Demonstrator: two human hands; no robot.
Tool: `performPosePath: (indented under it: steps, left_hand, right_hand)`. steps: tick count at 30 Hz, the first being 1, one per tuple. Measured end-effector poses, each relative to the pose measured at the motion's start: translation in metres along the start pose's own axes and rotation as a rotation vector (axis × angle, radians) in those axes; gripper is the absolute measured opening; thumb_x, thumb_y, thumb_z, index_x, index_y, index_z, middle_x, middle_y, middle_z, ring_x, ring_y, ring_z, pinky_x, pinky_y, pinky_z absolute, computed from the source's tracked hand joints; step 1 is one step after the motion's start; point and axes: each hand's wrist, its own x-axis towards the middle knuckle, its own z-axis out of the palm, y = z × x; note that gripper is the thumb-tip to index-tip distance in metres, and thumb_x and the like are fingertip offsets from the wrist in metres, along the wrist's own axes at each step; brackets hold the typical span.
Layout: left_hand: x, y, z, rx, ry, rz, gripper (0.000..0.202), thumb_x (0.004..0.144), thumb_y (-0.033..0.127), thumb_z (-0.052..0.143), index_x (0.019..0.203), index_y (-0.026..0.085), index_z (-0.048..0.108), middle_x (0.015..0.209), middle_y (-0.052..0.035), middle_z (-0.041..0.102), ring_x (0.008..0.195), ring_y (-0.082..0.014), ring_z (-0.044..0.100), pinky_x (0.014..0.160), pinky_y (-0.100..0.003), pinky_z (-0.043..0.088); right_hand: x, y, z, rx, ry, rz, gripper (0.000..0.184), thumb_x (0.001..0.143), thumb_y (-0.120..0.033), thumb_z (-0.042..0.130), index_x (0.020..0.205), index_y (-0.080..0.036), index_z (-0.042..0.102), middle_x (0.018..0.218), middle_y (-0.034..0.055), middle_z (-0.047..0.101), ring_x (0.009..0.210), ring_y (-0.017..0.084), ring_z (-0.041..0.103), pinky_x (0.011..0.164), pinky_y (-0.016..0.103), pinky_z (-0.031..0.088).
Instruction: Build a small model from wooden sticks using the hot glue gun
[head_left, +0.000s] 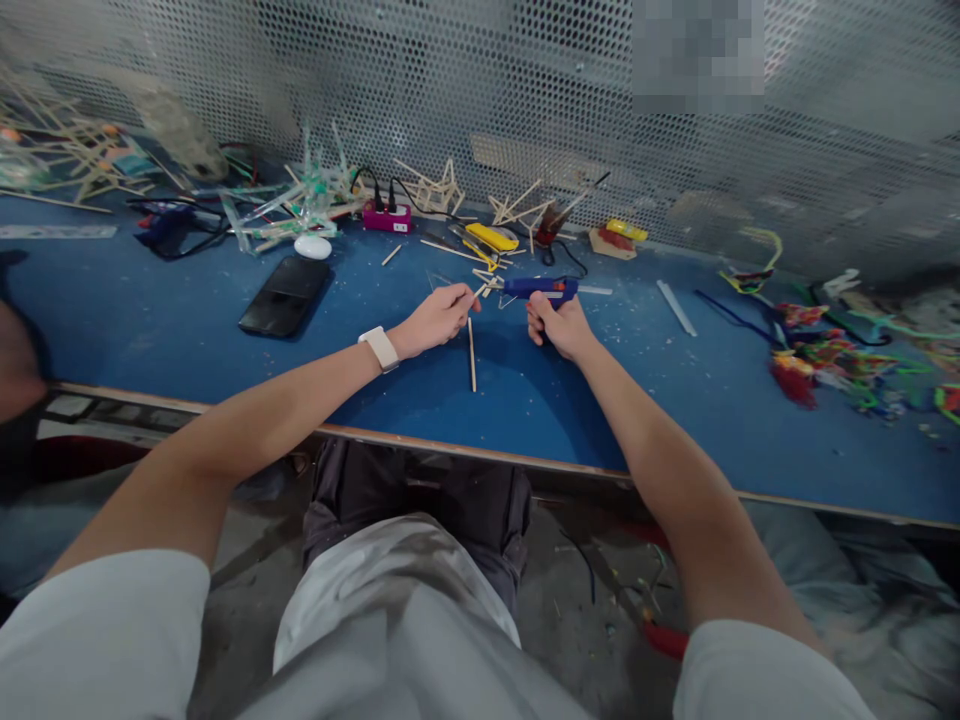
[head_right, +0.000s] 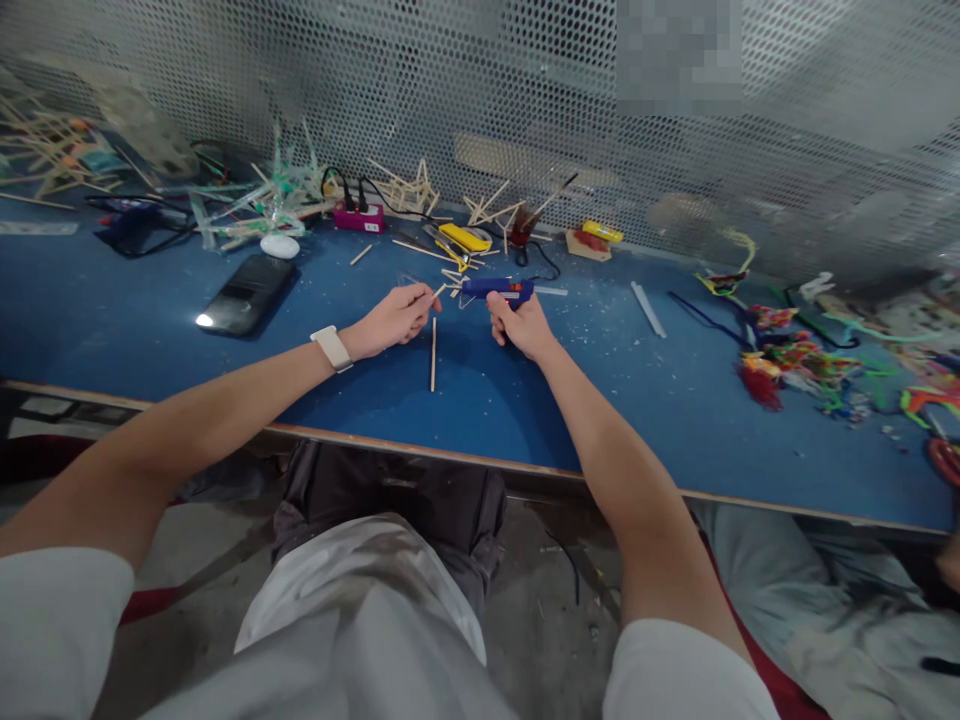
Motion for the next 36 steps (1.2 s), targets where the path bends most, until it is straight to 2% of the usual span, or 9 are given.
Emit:
performPosePath:
  steps: [12, 17, 26, 32, 36]
  left_hand:
    - [-0.004, 0.005, 0.001, 0.008, -0.008, -0.022, 0.038, 0.128, 0.017, 0.041, 0.095, 0.020, 0.059, 0.063, 0.0098, 0.040, 0.046, -0.0055, 0.033, 0.044, -0.021, 0.025]
    - [-0.003, 0.004, 0.000, 0.002, -0.017, -0.022, 0.037, 0.128, 0.018, 0.041, 0.097, 0.020, 0.059, 0.064, 0.0099, 0.039, 0.046, -0.0054, 0.033, 0.045, -0.021, 0.024]
    - [-0.004, 0.006, 0.000, -0.015, -0.019, -0.045, 0.037, 0.129, 0.018, 0.040, 0.097, 0.020, 0.058, 0.064, 0.0100, 0.039, 0.045, -0.0055, 0.031, 0.044, -0.021, 0.021]
    - [0.001, -0.002, -0.001, -0.016, -0.032, 0.019, 0.038, 0.127, 0.019, 0.044, 0.092, 0.021, 0.059, 0.063, 0.0083, 0.041, 0.045, -0.0057, 0.032, 0.043, -0.022, 0.024]
    - [0.000, -0.002, -0.001, -0.015, -0.025, 0.027, 0.037, 0.127, 0.019, 0.044, 0.093, 0.021, 0.059, 0.065, 0.0082, 0.042, 0.046, -0.0059, 0.033, 0.044, -0.022, 0.024]
  right_hand:
    - [-0.001, -0.002, 0.000, -0.032, 0.008, 0.015, 0.084, 0.077, -0.105, 0.082, 0.082, -0.029, 0.047, 0.059, -0.0091, 0.041, 0.049, 0.010, 0.038, 0.041, 0.025, 0.042]
    - [-0.001, -0.003, 0.000, -0.012, -0.002, 0.008, 0.084, 0.077, -0.104, 0.084, 0.079, -0.029, 0.047, 0.058, -0.0094, 0.041, 0.047, 0.009, 0.038, 0.040, 0.025, 0.042]
    - [-0.005, -0.011, 0.004, -0.013, -0.024, 0.016, 0.083, 0.075, -0.105, 0.084, 0.079, -0.027, 0.054, 0.056, -0.0101, 0.042, 0.043, 0.009, 0.042, 0.040, 0.026, 0.042]
    - [-0.005, -0.014, 0.004, -0.072, 0.003, 0.022, 0.083, 0.076, -0.108, 0.079, 0.080, -0.029, 0.054, 0.059, -0.0071, 0.049, 0.047, 0.011, 0.044, 0.042, 0.028, 0.043]
    - [-0.003, -0.012, -0.005, -0.191, -0.004, 0.012, 0.084, 0.081, -0.111, 0.070, 0.081, -0.027, 0.060, 0.068, 0.0003, 0.068, 0.047, 0.012, 0.054, 0.046, 0.031, 0.045]
